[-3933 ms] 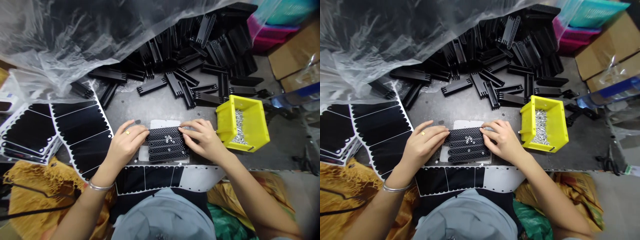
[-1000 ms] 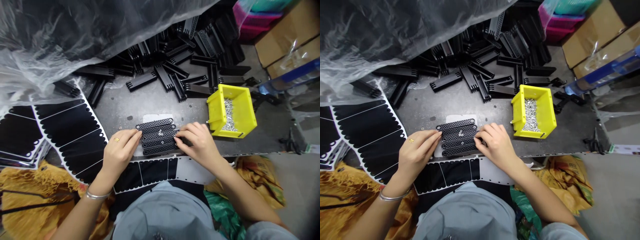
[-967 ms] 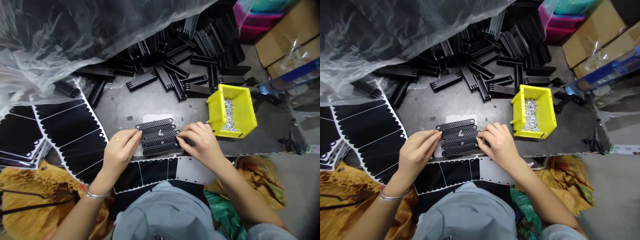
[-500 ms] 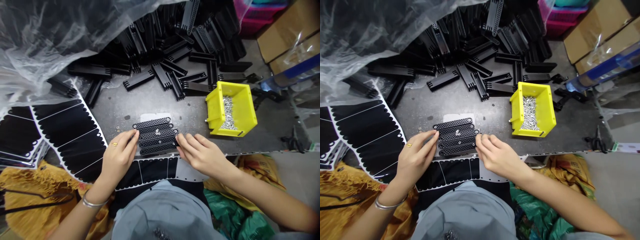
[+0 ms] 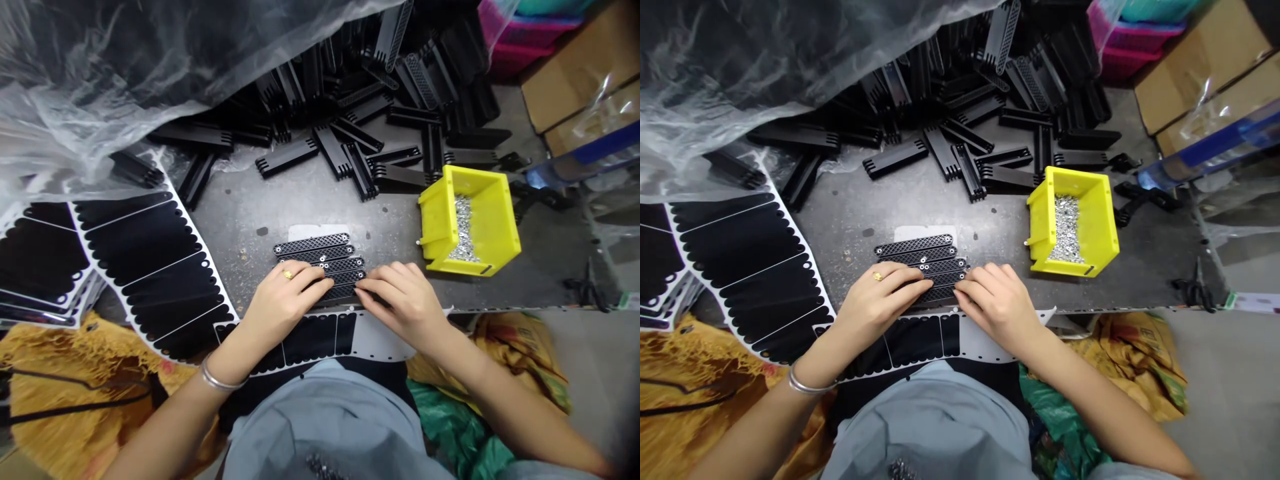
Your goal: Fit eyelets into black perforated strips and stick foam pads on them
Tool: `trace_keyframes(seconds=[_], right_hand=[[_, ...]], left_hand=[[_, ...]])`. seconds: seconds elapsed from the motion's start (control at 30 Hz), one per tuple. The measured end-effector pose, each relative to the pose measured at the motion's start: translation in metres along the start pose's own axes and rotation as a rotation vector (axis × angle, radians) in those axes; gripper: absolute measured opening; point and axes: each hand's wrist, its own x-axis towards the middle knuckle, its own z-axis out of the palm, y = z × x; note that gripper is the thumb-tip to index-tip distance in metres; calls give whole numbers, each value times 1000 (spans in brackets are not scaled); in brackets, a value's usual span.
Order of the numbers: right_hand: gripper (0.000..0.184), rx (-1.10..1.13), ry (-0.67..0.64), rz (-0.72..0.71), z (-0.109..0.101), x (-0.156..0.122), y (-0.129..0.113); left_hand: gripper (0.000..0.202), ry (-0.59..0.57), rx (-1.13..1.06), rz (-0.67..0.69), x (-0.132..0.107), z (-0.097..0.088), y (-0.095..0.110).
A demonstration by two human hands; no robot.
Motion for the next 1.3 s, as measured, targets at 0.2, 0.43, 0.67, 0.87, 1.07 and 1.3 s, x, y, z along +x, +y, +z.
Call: trace_keyframes(seconds=[0.2, 0.43, 0.67, 0.87, 1.07, 1.3], right_hand=[[15, -232, 43, -188, -7, -16, 1], [19, -213, -6, -216, -7, -21, 2], [16, 122, 18, 53, 9, 21, -9], [12, 295, 6, 135, 35, 47, -18], [18, 134, 24, -173, 47, 50, -50], [20, -88, -38, -362, 46, 50, -66]], left_hand=[[9, 42, 78, -6, -7, -16, -14], [10, 76, 99, -86, -25, -25, -28], [10, 51, 112, -126, -22, -25, -26], [20, 135, 65, -123, -36, -17, -23], [42, 120, 115, -103, -50, -17, -23], [37, 94, 121, 16, -50, -18, -35]])
